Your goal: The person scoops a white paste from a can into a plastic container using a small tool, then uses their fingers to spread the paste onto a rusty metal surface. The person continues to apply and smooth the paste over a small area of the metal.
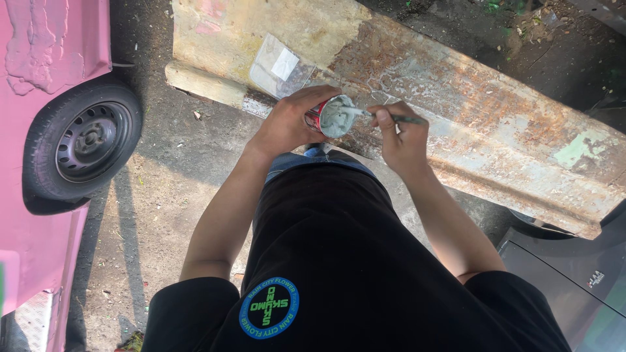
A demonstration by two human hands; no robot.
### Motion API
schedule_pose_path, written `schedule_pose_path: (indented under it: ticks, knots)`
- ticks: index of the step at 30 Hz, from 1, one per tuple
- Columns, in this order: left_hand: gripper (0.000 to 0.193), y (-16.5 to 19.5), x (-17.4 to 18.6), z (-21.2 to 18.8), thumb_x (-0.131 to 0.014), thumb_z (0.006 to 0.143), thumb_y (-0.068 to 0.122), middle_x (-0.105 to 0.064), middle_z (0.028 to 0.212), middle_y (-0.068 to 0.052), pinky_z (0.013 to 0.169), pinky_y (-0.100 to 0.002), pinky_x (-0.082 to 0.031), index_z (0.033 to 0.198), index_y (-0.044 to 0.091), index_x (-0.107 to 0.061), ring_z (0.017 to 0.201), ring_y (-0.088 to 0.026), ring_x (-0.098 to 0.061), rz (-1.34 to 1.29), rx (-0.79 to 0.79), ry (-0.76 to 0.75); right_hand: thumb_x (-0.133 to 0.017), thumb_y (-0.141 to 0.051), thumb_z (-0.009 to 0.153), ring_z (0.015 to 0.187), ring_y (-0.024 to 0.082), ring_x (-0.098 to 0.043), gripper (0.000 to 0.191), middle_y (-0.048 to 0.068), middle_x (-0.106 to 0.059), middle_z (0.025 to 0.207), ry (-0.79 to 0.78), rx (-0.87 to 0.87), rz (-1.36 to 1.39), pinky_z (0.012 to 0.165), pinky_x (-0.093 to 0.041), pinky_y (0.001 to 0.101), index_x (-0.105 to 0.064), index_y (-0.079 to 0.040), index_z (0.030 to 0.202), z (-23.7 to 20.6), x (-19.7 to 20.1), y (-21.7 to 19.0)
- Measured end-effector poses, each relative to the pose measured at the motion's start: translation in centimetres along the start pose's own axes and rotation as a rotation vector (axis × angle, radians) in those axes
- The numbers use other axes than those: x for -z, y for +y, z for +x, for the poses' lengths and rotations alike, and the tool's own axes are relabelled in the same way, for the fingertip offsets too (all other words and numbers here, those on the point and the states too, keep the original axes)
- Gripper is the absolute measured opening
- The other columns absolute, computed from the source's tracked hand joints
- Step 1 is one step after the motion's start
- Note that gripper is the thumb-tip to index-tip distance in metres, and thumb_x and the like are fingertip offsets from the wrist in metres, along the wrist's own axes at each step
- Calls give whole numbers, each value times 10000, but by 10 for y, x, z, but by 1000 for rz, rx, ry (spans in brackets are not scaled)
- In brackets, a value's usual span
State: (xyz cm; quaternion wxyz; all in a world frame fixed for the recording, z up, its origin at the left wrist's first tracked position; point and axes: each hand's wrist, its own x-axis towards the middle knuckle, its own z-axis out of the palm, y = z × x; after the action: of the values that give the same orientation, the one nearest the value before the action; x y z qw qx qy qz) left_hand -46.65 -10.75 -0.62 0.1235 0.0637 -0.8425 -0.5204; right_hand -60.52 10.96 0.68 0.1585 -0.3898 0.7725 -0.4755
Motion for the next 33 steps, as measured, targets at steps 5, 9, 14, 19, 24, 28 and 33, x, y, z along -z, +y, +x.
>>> schedule_pose_path:
  ticks: [5,9,14,19,24,28,33]
  knots:
    - [858,-1,-2,6,-969,603,122,-640,1400,-132,1113,-404,-515,1383,102,-613,1305,-317,-614,28,39,21,-537,-225,1139,753,122,-641,311,100,-711,860,53,-123,205,678,-492,280,-724,19,1101,-36,-18,-9]
    - [853,-1,-7,5,-959,617,84,-642,1410,-127,1119,-399,-517,1396,106,-612,1315,-320,-614,21,46,-9,-555,-234,1129,726,120,-599,283,85,-726,886,121,-170,325,673,-476,275,-724,-6,1144,-27,-19,-11]
    - [884,-4,-9,7,-978,604,96,-646,1406,-142,1114,-376,-520,1406,86,-605,1292,-307,-639,-41,44,4,-758,-160,1013,837,197,-594,197,51,-722,969,-39,234,-179,748,-486,333,-757,-112,1204,-8,0,-5]
    - [882,-10,1,3,-996,589,116,-679,1376,-161,1081,-336,-549,1389,52,-627,1227,-248,-701,-128,88,18,-842,-93,857,854,234,-580,409,36,-706,987,-196,394,-217,771,-496,356,-738,-106,1253,-24,11,-11]
    - [888,-10,0,-3,-1008,602,130,-727,1320,-133,1092,-335,-542,1400,55,-625,1208,-218,-717,-209,165,36,-800,-130,906,900,219,-630,332,36,-729,1005,-195,401,-139,788,-519,337,-733,-115,1230,-34,30,-1]
    - [889,-10,-4,-3,-1006,613,121,-722,1332,-132,1108,-346,-538,1410,59,-617,1227,-229,-710,-251,147,54,-590,-278,1099,808,166,-692,263,75,-737,951,56,144,265,692,-568,305,-756,-77,1133,-32,25,12]
    - [868,-6,-16,-2,-1011,636,124,-688,1378,-140,1098,-349,-553,1407,73,-616,1253,-243,-696,-171,50,81,-566,-233,1113,641,135,-618,323,126,-706,830,247,-392,640,547,-477,277,-689,65,1096,-14,-2,21]
